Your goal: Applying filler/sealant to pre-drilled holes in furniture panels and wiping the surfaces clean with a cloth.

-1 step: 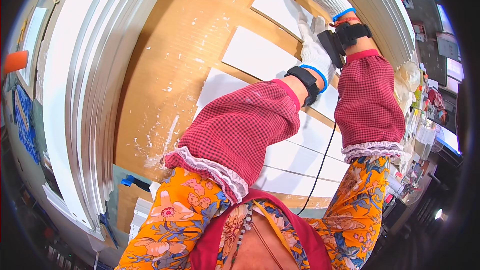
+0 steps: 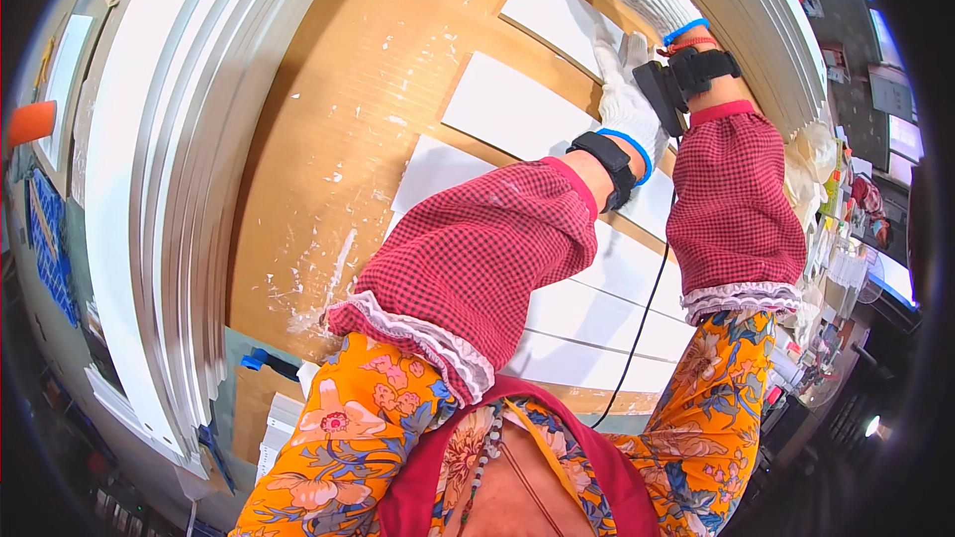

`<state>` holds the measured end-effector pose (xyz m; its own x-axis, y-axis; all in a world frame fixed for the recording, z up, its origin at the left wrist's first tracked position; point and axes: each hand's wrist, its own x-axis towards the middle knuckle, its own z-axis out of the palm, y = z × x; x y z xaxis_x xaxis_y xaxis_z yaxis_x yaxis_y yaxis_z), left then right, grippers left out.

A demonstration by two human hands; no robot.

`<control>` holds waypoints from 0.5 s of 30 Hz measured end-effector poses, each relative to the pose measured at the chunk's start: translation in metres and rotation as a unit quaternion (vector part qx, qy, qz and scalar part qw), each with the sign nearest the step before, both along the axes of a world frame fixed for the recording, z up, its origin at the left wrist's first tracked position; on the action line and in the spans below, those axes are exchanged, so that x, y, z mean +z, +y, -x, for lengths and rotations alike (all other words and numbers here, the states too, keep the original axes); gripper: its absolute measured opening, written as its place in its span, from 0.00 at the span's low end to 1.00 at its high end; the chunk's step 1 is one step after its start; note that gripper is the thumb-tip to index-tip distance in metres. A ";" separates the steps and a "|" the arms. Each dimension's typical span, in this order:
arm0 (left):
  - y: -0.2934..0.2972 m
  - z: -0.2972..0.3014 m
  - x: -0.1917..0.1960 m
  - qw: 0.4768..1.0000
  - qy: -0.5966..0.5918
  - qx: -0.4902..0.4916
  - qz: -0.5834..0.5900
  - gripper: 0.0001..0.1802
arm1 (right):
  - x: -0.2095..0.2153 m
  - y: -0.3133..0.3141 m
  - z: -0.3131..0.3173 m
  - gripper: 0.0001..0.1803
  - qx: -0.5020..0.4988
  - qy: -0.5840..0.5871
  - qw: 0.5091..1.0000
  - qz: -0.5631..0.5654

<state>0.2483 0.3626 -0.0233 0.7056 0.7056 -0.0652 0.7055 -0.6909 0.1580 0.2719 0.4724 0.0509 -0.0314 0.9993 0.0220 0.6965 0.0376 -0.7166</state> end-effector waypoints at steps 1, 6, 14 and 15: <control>0.002 0.001 -0.002 0.997 -0.059 -0.013 0.057 0.29 | 0.000 0.000 0.001 0.08 0.003 0.002 1.000 -0.001; -0.004 -0.003 -0.007 0.995 0.065 0.001 -0.080 0.29 | 0.000 -0.003 0.007 0.08 0.002 0.076 0.997 0.035; -0.002 -0.005 -0.006 0.998 0.036 -0.028 -0.040 0.30 | 0.001 -0.003 0.006 0.07 0.007 0.125 0.992 0.026; -0.002 -0.006 -0.006 0.998 0.031 -0.029 -0.035 0.30 | -0.001 -0.003 0.001 0.07 0.008 0.142 0.989 0.036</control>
<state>0.2539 0.3606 -0.0291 0.7413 0.6683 -0.0629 0.6712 -0.7384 0.0652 0.2710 0.4699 0.0496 -0.0503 0.9980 -0.0387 0.4665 -0.0108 -0.8844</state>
